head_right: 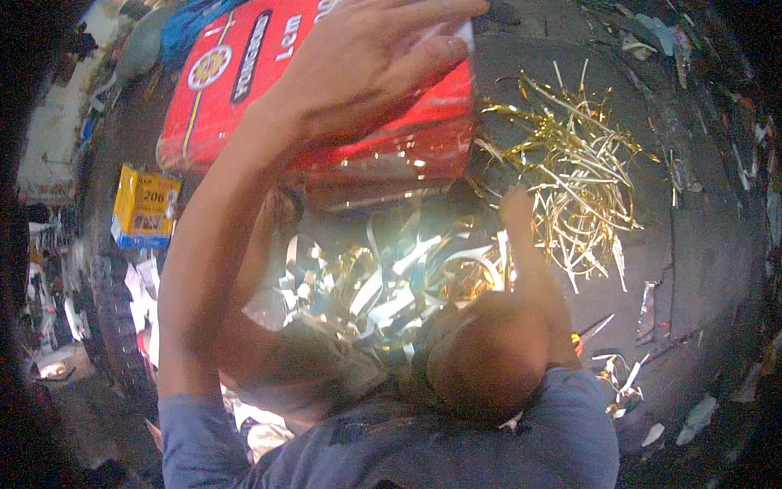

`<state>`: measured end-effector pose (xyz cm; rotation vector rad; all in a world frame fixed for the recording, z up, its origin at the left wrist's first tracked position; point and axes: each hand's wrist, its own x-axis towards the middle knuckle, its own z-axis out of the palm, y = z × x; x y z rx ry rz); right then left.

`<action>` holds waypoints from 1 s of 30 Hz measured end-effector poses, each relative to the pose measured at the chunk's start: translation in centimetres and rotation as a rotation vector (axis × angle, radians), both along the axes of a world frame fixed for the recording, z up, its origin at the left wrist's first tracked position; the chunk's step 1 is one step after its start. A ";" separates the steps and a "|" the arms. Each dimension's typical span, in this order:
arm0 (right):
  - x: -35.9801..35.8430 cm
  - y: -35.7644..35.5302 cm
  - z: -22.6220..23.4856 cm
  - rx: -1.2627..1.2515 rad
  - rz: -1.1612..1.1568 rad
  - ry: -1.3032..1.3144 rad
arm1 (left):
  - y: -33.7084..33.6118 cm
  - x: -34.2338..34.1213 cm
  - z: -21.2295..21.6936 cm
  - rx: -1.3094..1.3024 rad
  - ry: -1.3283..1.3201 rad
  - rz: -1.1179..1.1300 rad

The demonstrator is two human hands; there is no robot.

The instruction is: The person sits on the floor and wraps a red cardboard box with white tape. They repeatedly apply tape strips to the top and sides of the box, smoothing each piece by hand. The workspace is cluttered with gold and white ribbons and other packaging materials.

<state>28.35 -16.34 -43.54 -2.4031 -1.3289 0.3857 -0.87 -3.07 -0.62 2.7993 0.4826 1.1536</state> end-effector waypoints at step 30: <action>-20.7 -5.9 46.5 -0.073 1.063 0.986 | -23.6 -10.8 0.5 -0.954 -0.786 0.336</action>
